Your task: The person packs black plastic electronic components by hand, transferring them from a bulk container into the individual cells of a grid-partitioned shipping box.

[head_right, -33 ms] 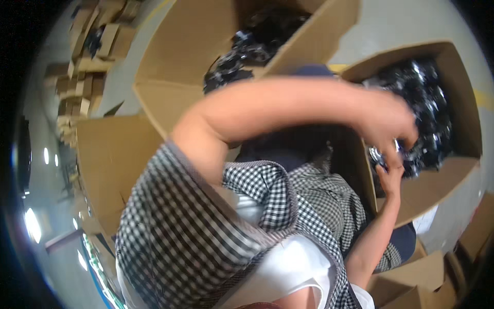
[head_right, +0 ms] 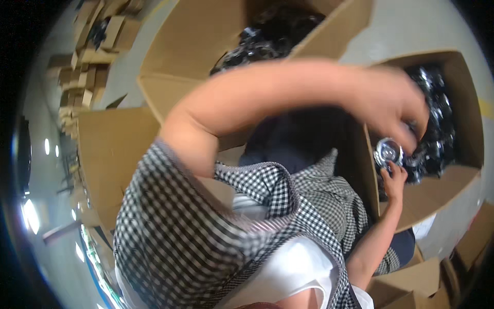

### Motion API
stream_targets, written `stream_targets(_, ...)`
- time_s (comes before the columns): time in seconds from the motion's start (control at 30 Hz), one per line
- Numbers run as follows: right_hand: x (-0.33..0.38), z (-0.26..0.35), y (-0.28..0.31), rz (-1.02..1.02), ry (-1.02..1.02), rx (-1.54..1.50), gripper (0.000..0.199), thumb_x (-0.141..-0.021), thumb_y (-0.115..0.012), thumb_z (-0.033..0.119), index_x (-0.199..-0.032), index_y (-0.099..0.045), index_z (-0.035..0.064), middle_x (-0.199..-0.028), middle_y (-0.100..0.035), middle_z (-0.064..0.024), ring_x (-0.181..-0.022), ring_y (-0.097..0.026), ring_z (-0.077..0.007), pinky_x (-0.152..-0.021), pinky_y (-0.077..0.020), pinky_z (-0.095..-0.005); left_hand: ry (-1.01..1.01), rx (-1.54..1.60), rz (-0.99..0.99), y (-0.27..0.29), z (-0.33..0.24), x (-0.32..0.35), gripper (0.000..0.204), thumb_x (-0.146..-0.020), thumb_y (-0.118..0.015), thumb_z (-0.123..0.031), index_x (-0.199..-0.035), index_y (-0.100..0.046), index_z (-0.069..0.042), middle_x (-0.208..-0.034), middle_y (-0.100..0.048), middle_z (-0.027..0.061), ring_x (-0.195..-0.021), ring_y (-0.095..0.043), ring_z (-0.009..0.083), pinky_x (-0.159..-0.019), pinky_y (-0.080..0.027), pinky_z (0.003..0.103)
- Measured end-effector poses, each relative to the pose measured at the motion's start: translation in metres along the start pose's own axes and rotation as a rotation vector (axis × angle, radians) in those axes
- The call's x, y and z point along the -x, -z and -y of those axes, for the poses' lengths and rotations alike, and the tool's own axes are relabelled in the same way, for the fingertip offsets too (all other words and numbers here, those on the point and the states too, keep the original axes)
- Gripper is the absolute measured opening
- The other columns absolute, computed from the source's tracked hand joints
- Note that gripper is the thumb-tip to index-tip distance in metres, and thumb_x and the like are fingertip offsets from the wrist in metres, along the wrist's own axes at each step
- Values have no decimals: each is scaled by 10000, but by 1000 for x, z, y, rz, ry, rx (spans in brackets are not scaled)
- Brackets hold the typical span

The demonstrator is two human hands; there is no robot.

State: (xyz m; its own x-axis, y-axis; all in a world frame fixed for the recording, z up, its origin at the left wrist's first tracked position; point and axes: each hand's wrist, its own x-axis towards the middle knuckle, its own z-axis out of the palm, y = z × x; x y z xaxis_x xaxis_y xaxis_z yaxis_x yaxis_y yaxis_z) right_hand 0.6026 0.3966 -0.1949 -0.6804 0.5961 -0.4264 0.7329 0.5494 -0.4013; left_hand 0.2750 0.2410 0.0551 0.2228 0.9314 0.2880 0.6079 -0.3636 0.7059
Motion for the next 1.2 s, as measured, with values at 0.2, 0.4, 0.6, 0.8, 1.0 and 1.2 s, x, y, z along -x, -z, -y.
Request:
stream_targets(0.2,-4,-20,9,-46,-101,-576,429,-944,-585,123,-1310,-514,-91,-1225,-629,-171,-1093,-598,-217,-959,-452,-317,1029,-472,-769,130,63,184,377,-938,-611,-325,-1097,-630,16,-995,-677,130,-910,-636,214,-846,-507,331)
stream_targets(0.4,8,-6,5,36,-102,-338,354,-919,-624,110,-1237,-590,-41,-1221,-625,-144,-1086,-595,-221,-952,-463,-326,1512,-70,39,17,201,428,556,-826,-626,-502,-1014,-707,15,-1070,-686,215,-991,-654,331,-881,-501,408)
stream_targets(0.6,33,-17,20,59,126,-90,347,-904,-653,133,-1213,-593,-14,-1205,-605,-120,-1100,-580,-205,-940,-468,-330,1805,-28,674,-77,151,418,962,-573,-892,-481,-1398,-515,-160,-1479,-438,88,-1364,-382,380,-1037,-306,676)
stream_targets(0.8,29,-29,16,2,-73,-264,341,-875,-652,54,-1200,-575,-17,-1187,-602,-111,-1091,-590,-199,-952,-466,-327,1147,-751,824,-106,143,435,360,-837,-645,-261,-1193,-693,-239,-1326,-574,58,-1331,-384,300,-1080,-188,633)
stream_targets(1.0,21,19,-2,-158,-43,-134,235,-862,-651,140,-1050,-653,1,-974,-655,-149,-887,-654,-285,-792,-512,-347,840,-490,843,-101,125,448,604,-637,-810,-226,-1160,-535,-100,-1104,-610,158,-1002,-631,329,-799,-542,428)
stream_targets(1.2,10,34,-6,-230,-60,-282,240,-859,-646,139,-1051,-664,-3,-1016,-673,-175,-947,-664,-315,-843,-518,-365,1038,-551,612,-113,196,503,263,-875,-528,-215,-1004,-640,-15,-929,-703,189,-854,-690,337,-754,-552,465)
